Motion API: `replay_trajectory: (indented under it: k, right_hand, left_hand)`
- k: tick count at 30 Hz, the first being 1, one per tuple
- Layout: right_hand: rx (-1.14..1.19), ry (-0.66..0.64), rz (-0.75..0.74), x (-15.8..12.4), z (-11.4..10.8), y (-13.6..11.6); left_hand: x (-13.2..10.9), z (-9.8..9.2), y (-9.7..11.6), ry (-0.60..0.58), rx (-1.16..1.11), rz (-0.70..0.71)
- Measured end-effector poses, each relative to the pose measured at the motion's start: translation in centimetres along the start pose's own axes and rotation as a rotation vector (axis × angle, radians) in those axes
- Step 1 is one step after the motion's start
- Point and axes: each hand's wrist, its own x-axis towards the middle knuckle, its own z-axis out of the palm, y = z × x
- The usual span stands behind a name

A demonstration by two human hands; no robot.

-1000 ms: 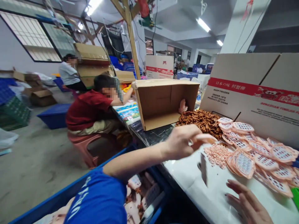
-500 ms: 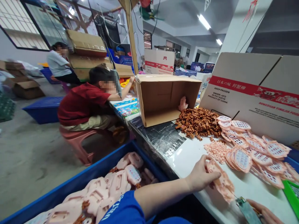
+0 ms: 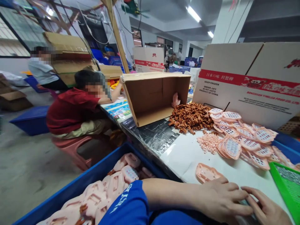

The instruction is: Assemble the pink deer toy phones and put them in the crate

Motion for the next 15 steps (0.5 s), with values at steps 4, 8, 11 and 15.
replay_trajectory:
  k: [4, 8, 11, 15]
  right_hand:
    - [0.028, -0.135, 0.042, 0.3, -0.6, -0.6]
    - [0.106, -0.191, 0.127, 0.7, -1.7, -2.5]
    - [0.127, -0.199, 0.18, 1.3, -2.7, -4.2]
    - [0.14, -0.194, 0.201, 2.0, -3.3, -5.0]
  left_hand:
    - [2.2, 0.9, 0.7, -0.077, 0.109, -0.011]
    - [2.7, 0.9, -0.1, -0.142, 0.057, 0.013]
    - [2.5, 1.2, -0.9, -0.127, -0.061, -0.088]
    - [1.8, 1.5, -1.8, 0.067, -0.383, -0.297]
